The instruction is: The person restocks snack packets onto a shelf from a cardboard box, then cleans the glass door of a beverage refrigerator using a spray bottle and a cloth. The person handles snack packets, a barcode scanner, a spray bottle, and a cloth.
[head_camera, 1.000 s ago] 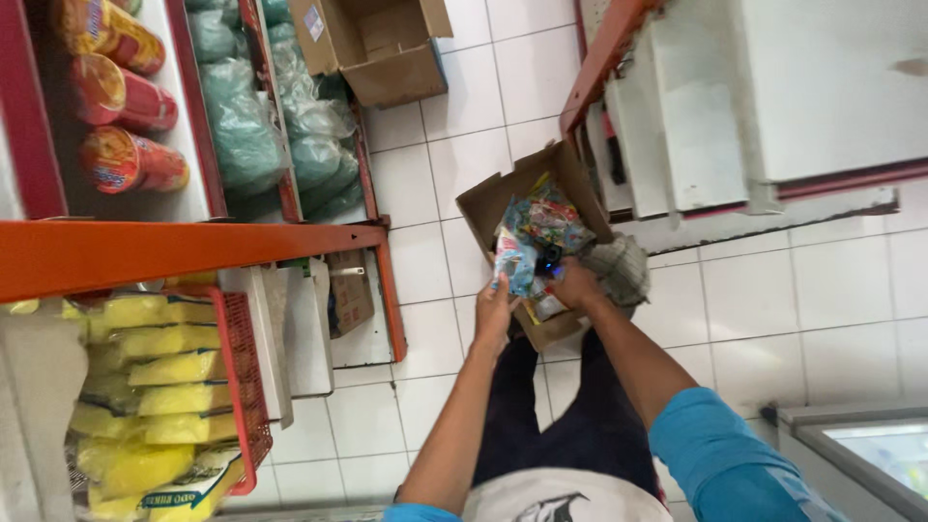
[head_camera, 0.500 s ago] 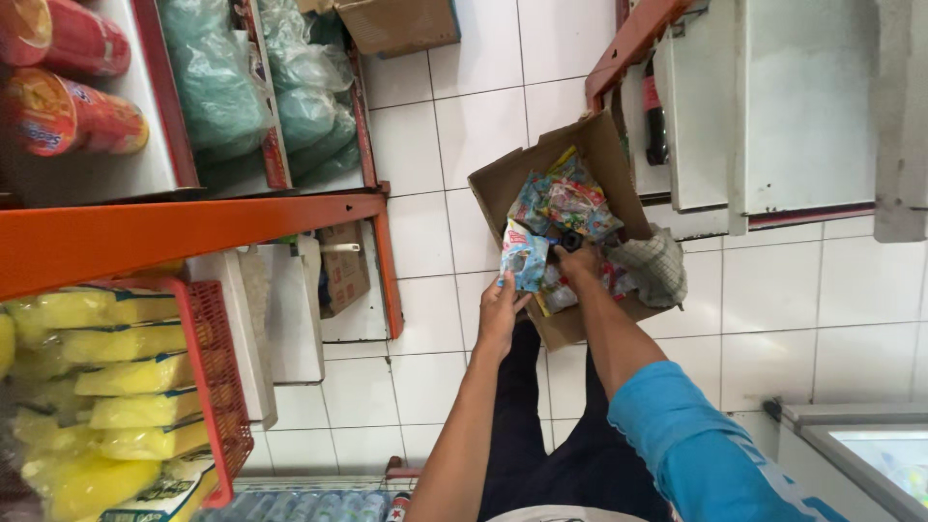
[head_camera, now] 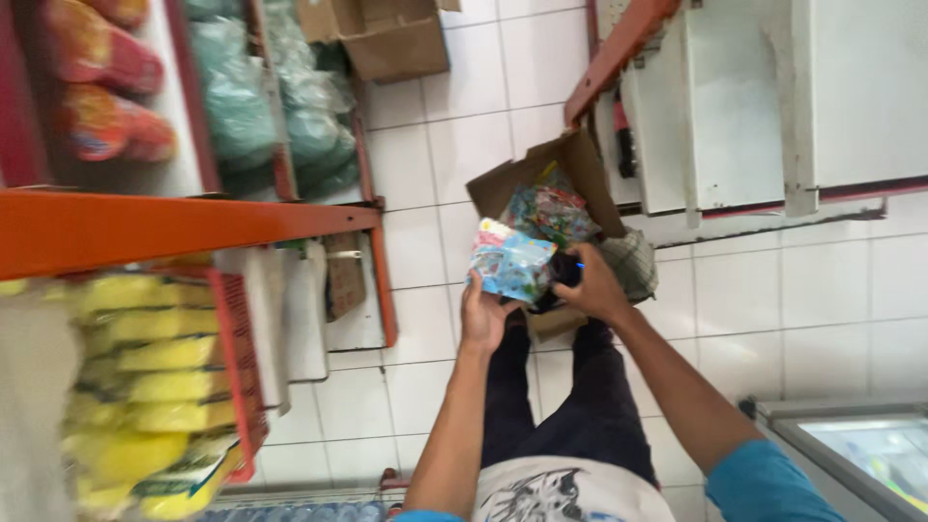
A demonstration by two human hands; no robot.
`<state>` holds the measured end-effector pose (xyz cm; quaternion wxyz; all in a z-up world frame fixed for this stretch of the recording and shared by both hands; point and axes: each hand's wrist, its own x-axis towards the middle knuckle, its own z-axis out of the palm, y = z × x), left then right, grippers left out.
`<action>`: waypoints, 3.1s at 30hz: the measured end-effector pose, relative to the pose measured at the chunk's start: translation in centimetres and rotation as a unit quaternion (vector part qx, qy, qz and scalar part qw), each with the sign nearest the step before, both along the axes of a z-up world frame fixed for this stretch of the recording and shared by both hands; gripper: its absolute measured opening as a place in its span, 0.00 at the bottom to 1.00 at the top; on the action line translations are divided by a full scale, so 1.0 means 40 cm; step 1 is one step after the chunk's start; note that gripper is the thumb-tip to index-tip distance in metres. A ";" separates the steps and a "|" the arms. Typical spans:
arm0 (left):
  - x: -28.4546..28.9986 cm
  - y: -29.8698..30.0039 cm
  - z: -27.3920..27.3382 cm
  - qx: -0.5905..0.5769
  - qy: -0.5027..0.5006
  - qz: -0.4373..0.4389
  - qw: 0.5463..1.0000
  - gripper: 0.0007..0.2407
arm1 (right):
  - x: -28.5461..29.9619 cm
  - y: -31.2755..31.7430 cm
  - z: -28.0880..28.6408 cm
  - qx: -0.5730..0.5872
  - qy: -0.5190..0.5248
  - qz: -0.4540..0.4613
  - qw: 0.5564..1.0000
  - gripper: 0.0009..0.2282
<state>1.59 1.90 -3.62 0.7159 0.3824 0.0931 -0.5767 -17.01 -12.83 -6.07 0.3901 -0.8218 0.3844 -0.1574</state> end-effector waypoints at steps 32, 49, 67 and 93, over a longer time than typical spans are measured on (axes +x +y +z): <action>-0.250 -0.208 0.380 -0.106 -0.080 -0.193 0.972 0.17 | -0.215 0.126 0.527 0.363 -0.573 -0.389 0.623 0.15; -0.340 -0.308 0.501 -0.204 -0.306 -0.425 0.827 0.16 | -0.437 0.106 0.618 0.205 -0.449 -0.435 0.753 0.17; -0.528 -0.344 0.497 -0.141 -0.340 -0.304 0.879 0.19 | -0.596 0.027 0.734 0.056 -0.275 -0.410 0.868 0.12; -0.429 -0.294 0.540 -0.100 -0.016 -0.092 0.991 0.20 | -0.528 0.043 0.806 0.144 -0.024 -0.072 0.987 0.16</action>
